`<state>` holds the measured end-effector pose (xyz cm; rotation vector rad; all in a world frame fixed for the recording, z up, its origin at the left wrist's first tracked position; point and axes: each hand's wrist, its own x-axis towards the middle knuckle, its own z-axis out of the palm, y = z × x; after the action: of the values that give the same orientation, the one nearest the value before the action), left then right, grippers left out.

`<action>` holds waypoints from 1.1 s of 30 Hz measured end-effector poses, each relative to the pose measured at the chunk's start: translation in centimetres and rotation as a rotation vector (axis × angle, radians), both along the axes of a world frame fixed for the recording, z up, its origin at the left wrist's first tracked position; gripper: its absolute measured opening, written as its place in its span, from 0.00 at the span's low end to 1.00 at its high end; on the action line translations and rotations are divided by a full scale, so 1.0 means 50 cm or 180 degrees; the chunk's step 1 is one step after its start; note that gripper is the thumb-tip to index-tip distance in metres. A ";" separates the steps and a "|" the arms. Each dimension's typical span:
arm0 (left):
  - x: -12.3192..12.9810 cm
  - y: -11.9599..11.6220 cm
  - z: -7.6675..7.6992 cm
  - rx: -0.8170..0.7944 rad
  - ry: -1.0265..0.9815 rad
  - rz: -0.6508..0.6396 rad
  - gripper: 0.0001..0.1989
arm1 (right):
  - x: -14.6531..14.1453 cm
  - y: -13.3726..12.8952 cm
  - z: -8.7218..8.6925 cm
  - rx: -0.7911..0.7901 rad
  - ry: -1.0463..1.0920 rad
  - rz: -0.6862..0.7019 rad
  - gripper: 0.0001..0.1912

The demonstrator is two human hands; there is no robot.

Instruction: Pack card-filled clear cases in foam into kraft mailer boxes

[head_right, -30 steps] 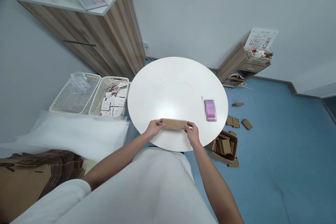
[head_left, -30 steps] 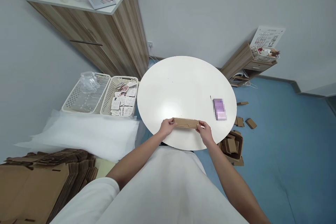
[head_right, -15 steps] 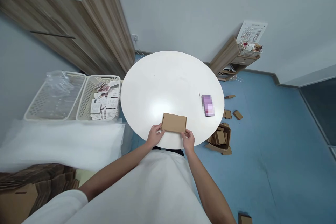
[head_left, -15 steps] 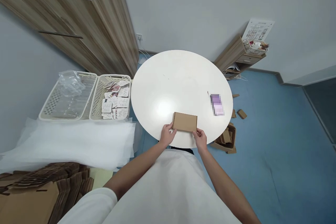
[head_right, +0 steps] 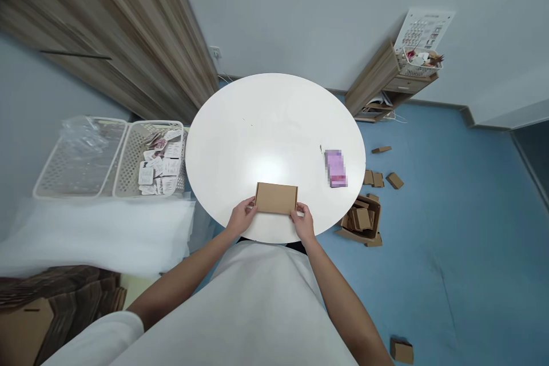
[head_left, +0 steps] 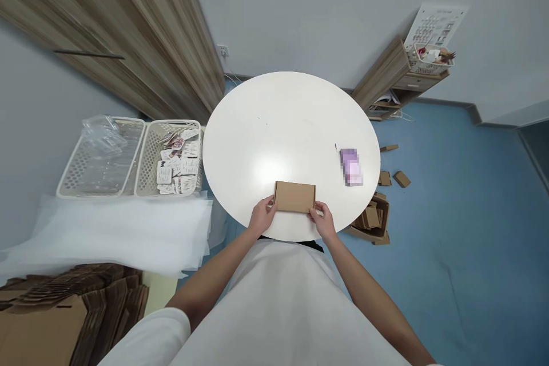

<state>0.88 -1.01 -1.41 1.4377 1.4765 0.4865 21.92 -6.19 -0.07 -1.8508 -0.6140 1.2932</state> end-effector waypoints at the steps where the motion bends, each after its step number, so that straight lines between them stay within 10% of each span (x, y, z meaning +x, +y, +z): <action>1: 0.007 -0.001 0.004 0.0030 0.0071 -0.0024 0.20 | 0.007 0.000 0.000 0.0036 0.0027 0.0074 0.22; 8: 0.126 -0.029 0.054 0.0357 0.0327 -0.0235 0.20 | 0.120 -0.034 0.011 0.0310 0.0257 0.0059 0.27; 15: 0.390 -0.062 0.092 0.0660 0.0128 -0.1189 0.22 | 0.337 -0.169 0.006 0.0549 0.0232 -0.1001 0.26; 25: 0.871 -0.081 0.021 0.0397 -0.0107 -0.3001 0.28 | 0.626 -0.342 -0.063 0.0134 -0.0367 -0.2765 0.30; 33: 1.037 -0.086 -0.005 0.0402 -0.0200 -0.3442 0.30 | 0.727 -0.371 -0.077 0.0331 -0.0376 -0.3218 0.33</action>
<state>52.74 -5.33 -1.66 2.0326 0.4554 -0.0640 58.25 -24.74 -3.91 -1.7583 0.2176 0.4660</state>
